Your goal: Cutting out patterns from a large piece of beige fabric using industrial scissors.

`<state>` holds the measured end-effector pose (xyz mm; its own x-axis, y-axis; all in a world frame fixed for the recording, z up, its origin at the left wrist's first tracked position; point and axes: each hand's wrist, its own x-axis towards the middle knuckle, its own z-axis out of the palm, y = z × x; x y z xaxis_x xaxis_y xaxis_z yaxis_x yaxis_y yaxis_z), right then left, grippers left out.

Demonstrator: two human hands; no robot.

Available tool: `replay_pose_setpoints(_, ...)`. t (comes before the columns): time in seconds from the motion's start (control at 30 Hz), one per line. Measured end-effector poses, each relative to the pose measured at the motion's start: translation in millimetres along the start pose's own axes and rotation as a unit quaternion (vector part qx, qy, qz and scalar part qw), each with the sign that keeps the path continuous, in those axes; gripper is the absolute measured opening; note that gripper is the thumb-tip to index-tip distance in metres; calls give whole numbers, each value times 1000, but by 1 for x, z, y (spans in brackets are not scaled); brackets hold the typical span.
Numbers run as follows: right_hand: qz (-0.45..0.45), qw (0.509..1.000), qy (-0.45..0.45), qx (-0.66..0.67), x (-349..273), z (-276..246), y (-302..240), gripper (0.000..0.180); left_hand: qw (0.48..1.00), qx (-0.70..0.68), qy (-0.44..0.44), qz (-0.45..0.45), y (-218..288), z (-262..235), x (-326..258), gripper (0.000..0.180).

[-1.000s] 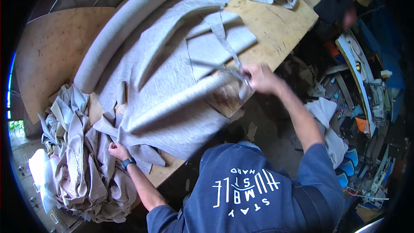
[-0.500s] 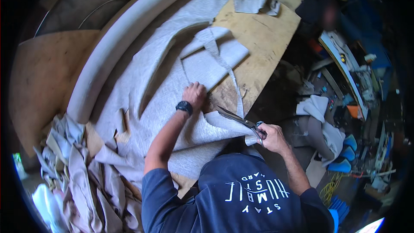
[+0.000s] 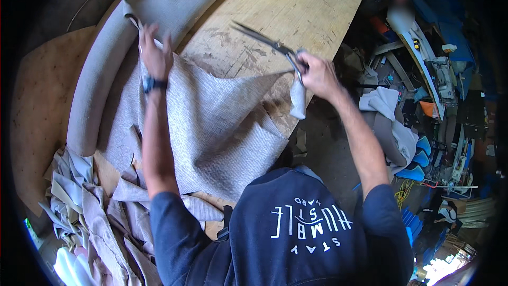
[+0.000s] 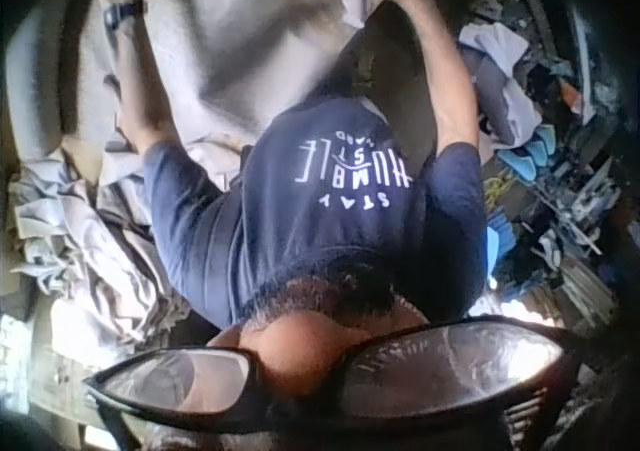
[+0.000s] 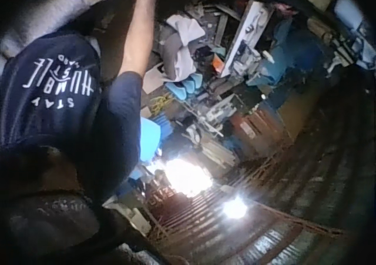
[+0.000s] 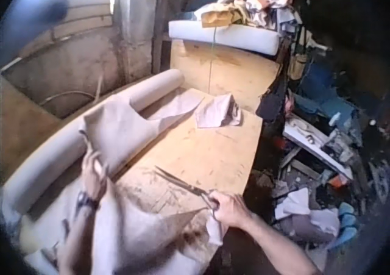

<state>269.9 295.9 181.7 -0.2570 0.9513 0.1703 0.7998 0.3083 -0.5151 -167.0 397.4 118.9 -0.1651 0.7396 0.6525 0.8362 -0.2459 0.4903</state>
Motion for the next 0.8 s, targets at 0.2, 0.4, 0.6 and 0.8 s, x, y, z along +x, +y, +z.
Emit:
replay_pose_setpoints(0.2,-138,981,-13,-136,120,24,7,22,921,337,-75,-181,-71,-82,-169,86)
replay_pose_setpoints(0.4,-219,957,63,-177,172,68,-18,26,900,358,-53,-243,-106,-88,-199,39)
replay_pose_setpoints(0.6,11,998,-67,-19,65,47,3,22,926,278,-111,-229,-176,-119,-181,30)
replay_pose_setpoints(0.8,205,975,-60,66,-119,59,70,12,929,281,-79,-226,-125,-130,-184,36)
